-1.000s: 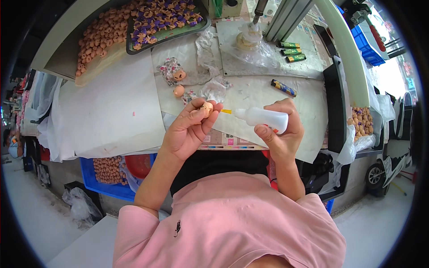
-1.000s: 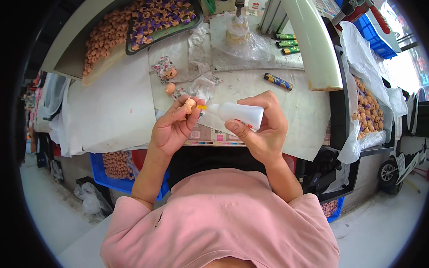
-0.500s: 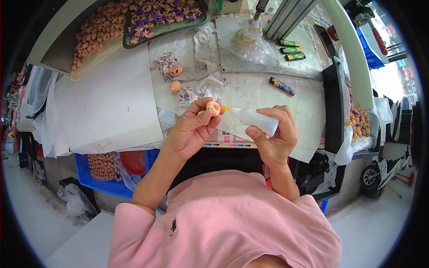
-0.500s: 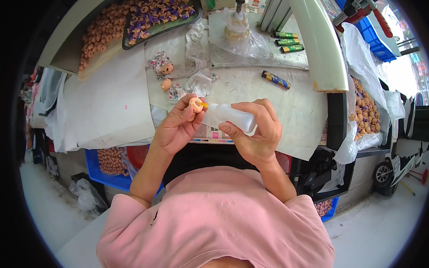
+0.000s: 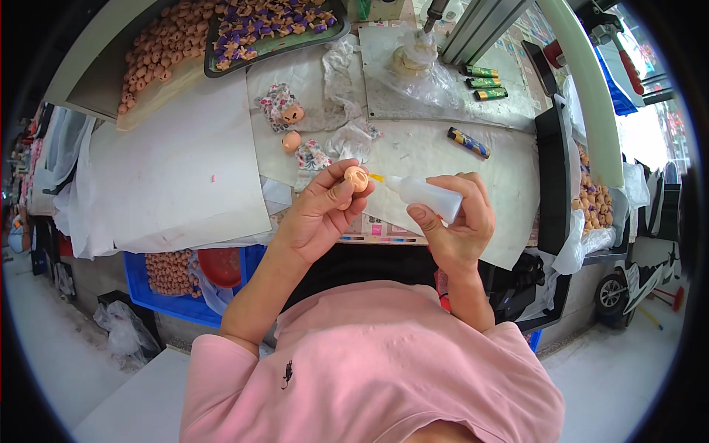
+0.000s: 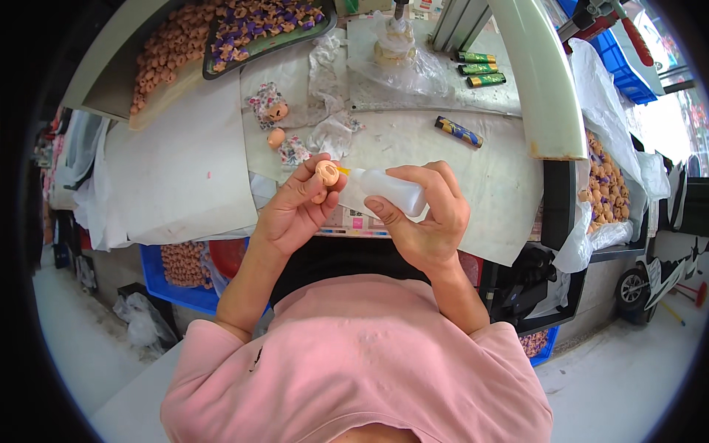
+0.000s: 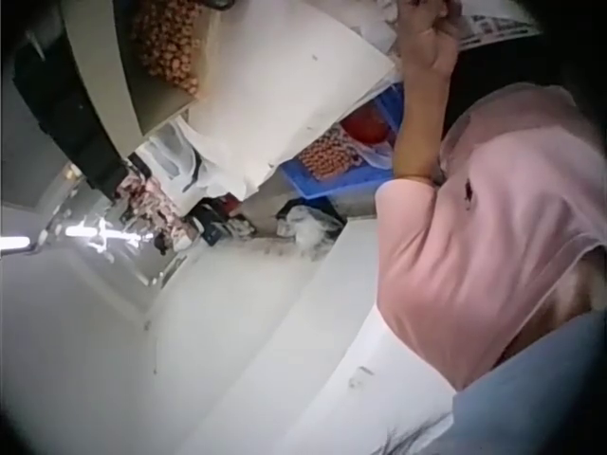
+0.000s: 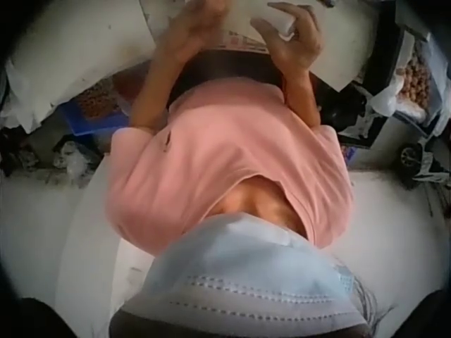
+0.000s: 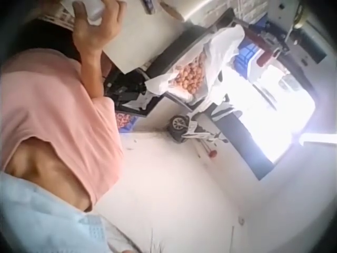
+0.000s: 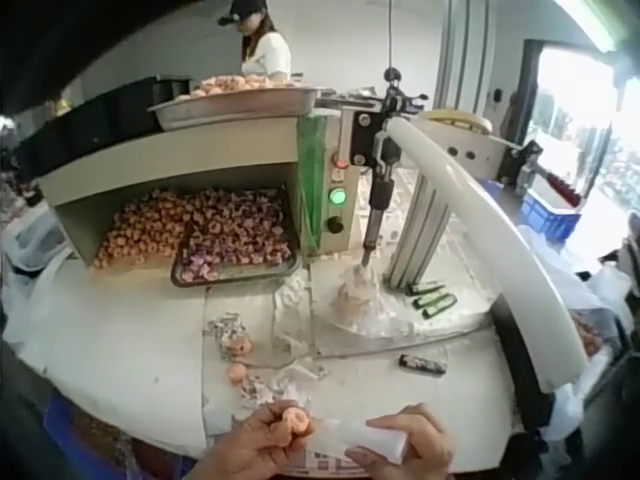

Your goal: Assembling small toy figurine heads by applying glue and attaching hair or accessories.

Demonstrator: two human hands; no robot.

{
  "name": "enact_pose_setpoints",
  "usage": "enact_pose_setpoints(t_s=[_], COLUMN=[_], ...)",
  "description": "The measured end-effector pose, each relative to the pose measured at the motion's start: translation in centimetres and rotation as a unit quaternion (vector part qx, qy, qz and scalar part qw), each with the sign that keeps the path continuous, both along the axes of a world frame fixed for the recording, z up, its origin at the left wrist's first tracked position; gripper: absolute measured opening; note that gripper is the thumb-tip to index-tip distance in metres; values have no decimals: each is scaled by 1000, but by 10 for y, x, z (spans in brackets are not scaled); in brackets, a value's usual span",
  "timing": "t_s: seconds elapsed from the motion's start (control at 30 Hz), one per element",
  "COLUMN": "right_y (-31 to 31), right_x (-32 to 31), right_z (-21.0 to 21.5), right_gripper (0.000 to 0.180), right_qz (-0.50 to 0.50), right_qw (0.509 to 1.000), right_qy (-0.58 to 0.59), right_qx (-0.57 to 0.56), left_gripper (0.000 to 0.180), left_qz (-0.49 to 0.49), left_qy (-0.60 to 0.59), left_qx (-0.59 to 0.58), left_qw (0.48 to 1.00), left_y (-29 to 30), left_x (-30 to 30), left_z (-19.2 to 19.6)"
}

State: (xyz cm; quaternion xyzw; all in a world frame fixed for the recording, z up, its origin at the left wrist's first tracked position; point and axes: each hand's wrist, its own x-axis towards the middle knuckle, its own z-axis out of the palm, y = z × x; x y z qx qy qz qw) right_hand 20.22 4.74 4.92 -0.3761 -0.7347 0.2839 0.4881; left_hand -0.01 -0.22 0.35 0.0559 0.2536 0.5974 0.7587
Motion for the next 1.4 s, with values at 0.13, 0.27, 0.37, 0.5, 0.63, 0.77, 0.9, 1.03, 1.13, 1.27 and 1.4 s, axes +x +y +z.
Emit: enact_pose_setpoints(t_s=[0.13,0.27,0.37,0.5,0.63,0.77,0.9,1.03,1.13,1.27,1.4], right_y=[-2,-3,-3,-1,0,-1,-2,-2,-3,-3,-3], right_x=[5,6,8,9,8,9,10,10,12,13,10], right_z=[5,4,5,4,2,3,4,4,3,5,4], right_gripper=[37,38,39,38,38,37,36,36,36,36,37], right_qz=[-3,-5,-3,-1,-5,-5,-6,-5,-3,-1,3], right_qw=[1000,1000,1000,1000,1000,1000,1000,1000,1000,1000,1000], right_qy=[-17,-20,-9,-2,-3,-9,-7,-9,-14,-12,-6], right_qx=[1,14,2,13,8,-5,5,-2,-1,5,8], left_gripper=[36,34,35,36,33,33,32,32,33,33,34], left_qz=[6,16,22,20,21,19,18,19,20,20,19], left_qy=[-3,-1,-9,-20,-10,-13,-14,-7,-7,-4,-5], left_qx=[5,13,11,11,13,16,17,17,10,16,16], left_qw=[1000,1000,1000,1000,1000,1000,1000,1000,1000,1000,1000], left_y=[1,2,2,3,4,4,4,4,4,4,4], left_x=[2,5,5,5,7,6,6,6,7,7,6], left_z=[-1,-1,-2,-3,-3,-2,-1,-1,-2,-2,-1])
